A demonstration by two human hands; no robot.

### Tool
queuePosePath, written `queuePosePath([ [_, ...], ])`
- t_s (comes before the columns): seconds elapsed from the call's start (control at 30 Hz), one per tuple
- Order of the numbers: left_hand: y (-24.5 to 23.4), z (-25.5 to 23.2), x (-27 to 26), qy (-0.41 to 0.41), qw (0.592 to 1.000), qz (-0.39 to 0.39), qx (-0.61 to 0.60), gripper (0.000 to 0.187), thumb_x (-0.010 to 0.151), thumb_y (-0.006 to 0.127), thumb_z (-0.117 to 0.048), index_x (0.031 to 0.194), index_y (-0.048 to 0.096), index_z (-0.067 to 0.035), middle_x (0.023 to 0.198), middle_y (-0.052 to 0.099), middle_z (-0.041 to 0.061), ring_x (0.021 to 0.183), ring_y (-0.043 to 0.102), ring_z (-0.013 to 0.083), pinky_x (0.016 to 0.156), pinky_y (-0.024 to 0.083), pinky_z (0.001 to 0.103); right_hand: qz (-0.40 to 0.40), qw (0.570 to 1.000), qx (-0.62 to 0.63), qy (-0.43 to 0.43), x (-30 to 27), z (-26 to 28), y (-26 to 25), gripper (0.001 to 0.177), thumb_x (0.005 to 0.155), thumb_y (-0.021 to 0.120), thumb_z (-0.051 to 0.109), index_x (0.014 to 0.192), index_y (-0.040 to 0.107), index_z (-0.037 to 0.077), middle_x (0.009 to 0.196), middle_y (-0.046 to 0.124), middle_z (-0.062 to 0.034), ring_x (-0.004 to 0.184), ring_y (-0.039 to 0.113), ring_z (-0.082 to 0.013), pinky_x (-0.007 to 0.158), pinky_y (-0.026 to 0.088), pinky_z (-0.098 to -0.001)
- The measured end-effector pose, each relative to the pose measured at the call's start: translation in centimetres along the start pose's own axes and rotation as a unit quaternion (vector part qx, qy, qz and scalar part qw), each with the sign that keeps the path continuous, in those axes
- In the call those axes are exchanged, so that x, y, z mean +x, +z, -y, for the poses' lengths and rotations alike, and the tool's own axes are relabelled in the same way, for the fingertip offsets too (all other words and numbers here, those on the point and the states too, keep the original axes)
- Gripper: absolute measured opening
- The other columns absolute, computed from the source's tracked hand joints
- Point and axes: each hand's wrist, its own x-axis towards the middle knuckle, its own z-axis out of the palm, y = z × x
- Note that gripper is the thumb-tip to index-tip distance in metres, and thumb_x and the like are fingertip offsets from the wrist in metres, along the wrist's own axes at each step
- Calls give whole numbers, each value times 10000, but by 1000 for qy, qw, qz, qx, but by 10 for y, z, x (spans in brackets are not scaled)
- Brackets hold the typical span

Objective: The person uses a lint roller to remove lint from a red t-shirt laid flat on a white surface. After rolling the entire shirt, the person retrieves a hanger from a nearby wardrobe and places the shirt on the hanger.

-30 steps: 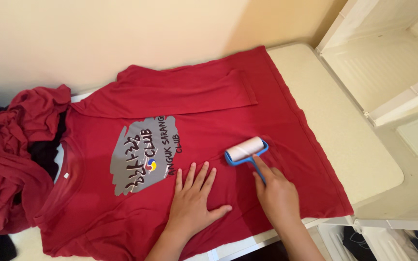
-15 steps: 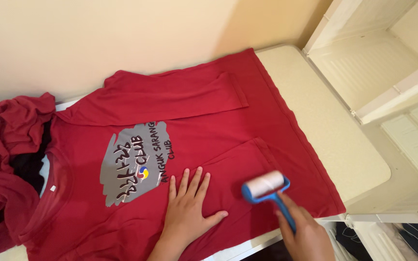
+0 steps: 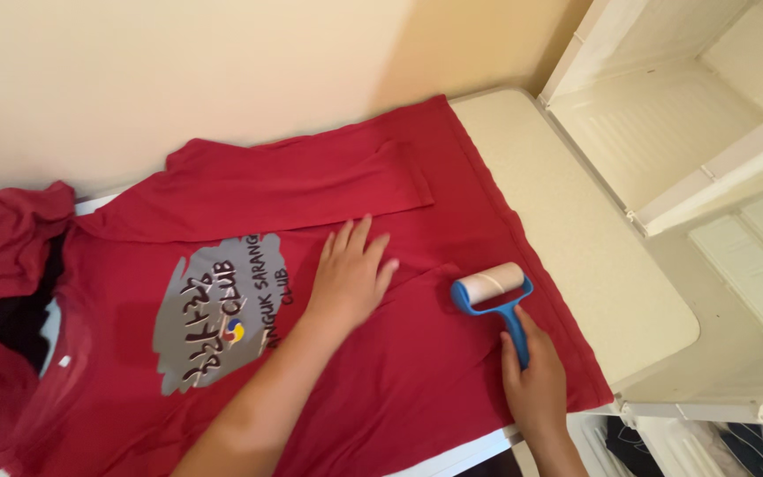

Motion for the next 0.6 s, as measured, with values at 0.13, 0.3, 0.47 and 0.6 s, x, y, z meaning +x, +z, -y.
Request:
queuePosePath([
  [0.13,29,16,57,-12,999,42,23,592,970,565,-472,1476,510,-169,1624,321,160,1496,263,396,1203,190,561,16,999,23,-29,7,-11,2,424,959,635,151,1363,598,28,1207,701,-190,1074,706,-324,905,539,-388],
  [0.3,46,36,81,-54,994,88,37,677,962,485,-571,1554,387,-257,1649,242,121,1518,172,355,1216,93,542,21,998,25,-47,5,-25,-2,441,943,650,146,1366,592,33,1279,678,-203,1188,665,-355,978,518,-406],
  [0.47,48,35,87,-80,992,91,43,671,955,520,-536,1548,424,-237,1651,262,147,1525,186,364,1219,99,570,33,999,-11,3,-11,-36,-10,461,915,670,136,1363,606,47,1322,654,-222,1296,594,-406,1018,493,-443],
  [0.6,50,16,97,-43,992,95,66,595,987,538,-480,1508,499,-196,1662,290,154,1556,203,367,1244,120,562,-1,998,-16,-55,-18,-34,-9,431,880,700,82,1308,648,56,1271,678,-208,1270,628,-384,996,516,-436],
])
